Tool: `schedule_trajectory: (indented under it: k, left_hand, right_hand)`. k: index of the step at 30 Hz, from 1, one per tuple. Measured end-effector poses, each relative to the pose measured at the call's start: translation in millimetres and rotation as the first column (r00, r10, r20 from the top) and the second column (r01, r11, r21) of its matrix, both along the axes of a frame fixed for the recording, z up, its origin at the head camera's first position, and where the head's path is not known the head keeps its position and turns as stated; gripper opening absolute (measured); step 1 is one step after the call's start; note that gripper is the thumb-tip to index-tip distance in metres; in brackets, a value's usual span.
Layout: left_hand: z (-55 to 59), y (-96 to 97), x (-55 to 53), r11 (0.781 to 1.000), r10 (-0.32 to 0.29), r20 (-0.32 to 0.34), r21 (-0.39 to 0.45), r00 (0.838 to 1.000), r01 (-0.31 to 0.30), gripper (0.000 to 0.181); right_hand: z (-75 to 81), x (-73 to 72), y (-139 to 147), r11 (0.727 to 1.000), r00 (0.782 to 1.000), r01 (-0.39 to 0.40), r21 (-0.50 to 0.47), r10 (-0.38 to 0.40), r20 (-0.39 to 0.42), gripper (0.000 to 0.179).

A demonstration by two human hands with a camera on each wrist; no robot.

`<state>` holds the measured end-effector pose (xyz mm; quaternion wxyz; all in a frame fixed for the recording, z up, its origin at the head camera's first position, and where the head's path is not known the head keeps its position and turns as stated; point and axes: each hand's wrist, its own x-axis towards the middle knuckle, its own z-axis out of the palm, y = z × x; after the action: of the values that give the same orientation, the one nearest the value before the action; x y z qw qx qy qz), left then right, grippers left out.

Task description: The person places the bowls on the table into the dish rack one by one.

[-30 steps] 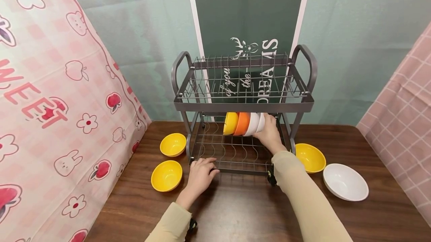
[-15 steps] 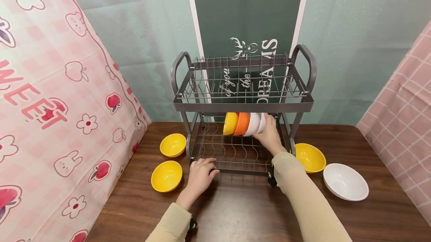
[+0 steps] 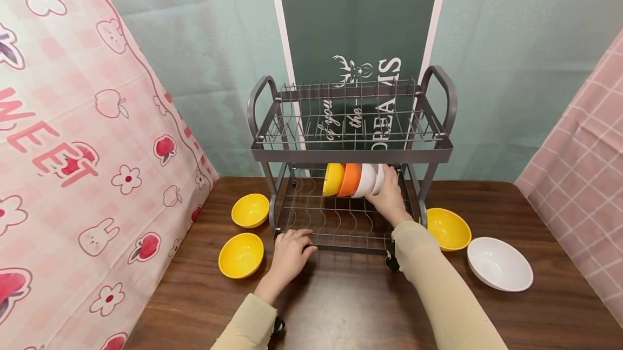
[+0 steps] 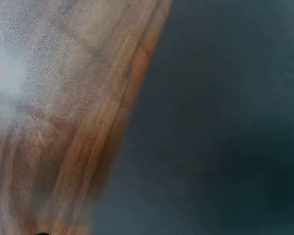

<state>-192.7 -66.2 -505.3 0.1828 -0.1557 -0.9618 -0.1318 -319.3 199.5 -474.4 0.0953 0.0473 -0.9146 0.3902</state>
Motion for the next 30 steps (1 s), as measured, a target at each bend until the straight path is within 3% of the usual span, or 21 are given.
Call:
schedule_trajectory:
  k: [9,13,30]
  left_hand:
    - [0.4,-0.5,0.7,1.000,0.000,-0.006,0.007,1.000,0.000,0.019]
    - [0.6,-0.7,1.4,1.000,-0.005,-0.008,0.004,1.000,0.005,0.019]
    - [-3.1,-0.2,-0.6,1.000,-0.003,0.008,0.007,1.000,0.003,0.020]
  right_hand:
    - [7.6,6.3,0.5,0.995,0.998,0.013,0.095,-0.019,0.059,0.109]
    - [10.5,13.7,0.9,0.995,0.998,0.039,0.097,-0.043,0.037,0.106]
    - [34.9,65.6,-6.9,0.995,0.997,-0.019,0.099,0.026,-0.068,0.096]
